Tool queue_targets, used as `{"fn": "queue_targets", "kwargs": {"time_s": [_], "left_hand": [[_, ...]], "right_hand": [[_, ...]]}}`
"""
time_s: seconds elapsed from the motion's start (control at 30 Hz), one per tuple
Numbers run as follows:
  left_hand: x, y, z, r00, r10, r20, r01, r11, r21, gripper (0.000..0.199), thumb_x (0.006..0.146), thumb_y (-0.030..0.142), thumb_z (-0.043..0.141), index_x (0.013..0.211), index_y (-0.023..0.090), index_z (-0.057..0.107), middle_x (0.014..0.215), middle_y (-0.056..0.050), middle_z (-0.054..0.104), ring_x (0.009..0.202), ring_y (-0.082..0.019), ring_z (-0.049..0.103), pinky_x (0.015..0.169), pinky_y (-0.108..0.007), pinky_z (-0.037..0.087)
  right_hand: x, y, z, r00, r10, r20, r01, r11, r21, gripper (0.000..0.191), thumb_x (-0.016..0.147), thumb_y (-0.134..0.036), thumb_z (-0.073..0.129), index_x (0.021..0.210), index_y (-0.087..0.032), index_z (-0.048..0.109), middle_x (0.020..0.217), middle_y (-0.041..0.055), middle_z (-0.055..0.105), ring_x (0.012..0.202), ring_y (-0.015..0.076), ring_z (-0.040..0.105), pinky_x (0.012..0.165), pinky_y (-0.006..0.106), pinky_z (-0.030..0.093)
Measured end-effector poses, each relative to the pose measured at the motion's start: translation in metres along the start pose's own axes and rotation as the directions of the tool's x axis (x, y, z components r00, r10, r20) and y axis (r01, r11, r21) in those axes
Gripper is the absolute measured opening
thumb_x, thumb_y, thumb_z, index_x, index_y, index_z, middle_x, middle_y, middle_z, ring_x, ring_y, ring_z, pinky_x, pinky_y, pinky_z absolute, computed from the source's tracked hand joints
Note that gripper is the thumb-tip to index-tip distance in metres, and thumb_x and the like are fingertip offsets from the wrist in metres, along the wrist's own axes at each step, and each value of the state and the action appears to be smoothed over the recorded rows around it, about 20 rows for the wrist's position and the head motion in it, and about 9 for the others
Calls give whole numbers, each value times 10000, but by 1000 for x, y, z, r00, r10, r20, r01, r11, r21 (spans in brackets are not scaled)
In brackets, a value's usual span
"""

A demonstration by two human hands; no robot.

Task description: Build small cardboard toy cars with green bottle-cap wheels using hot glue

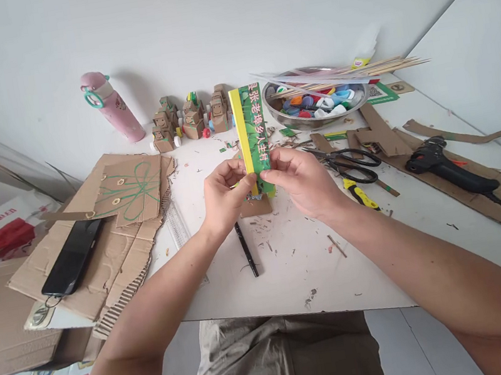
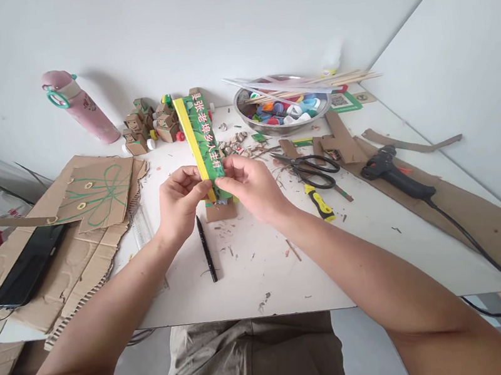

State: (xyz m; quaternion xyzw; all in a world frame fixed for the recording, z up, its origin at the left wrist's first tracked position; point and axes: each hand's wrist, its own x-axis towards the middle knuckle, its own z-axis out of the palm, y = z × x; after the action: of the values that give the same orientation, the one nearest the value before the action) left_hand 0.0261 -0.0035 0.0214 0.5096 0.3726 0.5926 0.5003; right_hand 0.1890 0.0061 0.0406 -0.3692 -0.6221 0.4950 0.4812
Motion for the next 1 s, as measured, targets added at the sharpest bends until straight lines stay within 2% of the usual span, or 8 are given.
{"fn": "queue_targets", "kwargs": {"time_s": [0.17, 0.33, 0.57, 0.73, 1.0], "left_hand": [[-2, -1, 2, 1000, 4, -4, -4, 1000, 14, 287, 723, 351, 886, 810, 217, 647, 792, 10, 708, 718, -137, 685, 672, -281, 597], [-5, -1, 4, 1000, 21, -6, -21, 999, 32, 278, 736, 353, 886, 823, 223, 656, 811, 3, 714, 766, -156, 696, 706, -294, 600], [-7, 0, 6, 998, 59, -25, -58, 998, 31, 192, 755, 286, 830, 799, 229, 652, 792, 11, 718, 759, -160, 690, 716, -303, 603], [-8, 0, 8, 999, 1, -46, 0, 1000, 25, 167, 746, 248, 795, 773, 227, 632, 792, 13, 709, 726, -146, 670, 676, -286, 587], [-7, 3, 9, 999, -5, -46, 1, 997, -80, 281, 707, 287, 837, 764, 215, 571, 710, 52, 630, 592, -91, 582, 535, -213, 491]], "right_hand": [[-2, 4, 3, 1000, 15, -20, -14, 999, 49, 168, 744, -380, 729, 729, -262, 611, 773, -10, 680, 792, 193, 647, 747, 348, 566], [-4, 2, 3, 1000, 4, -26, -3, 1000, 19, 215, 762, -437, 723, 738, -263, 600, 751, -13, 626, 750, 180, 593, 699, 325, 511], [-6, 2, 8, 994, -42, -105, 37, 998, -50, 178, 744, -335, 674, 648, -262, 544, 639, -36, 505, 632, 151, 470, 594, 299, 420], [-7, 4, 11, 994, -16, -105, 12, 999, -39, 73, 749, -286, 641, 689, -263, 608, 649, -29, 588, 641, 167, 534, 598, 311, 455], [-6, 0, 7, 989, -92, -117, 88, 996, -33, 95, 773, -327, 677, 731, -247, 648, 717, -18, 660, 716, 173, 621, 670, 314, 520]]}}
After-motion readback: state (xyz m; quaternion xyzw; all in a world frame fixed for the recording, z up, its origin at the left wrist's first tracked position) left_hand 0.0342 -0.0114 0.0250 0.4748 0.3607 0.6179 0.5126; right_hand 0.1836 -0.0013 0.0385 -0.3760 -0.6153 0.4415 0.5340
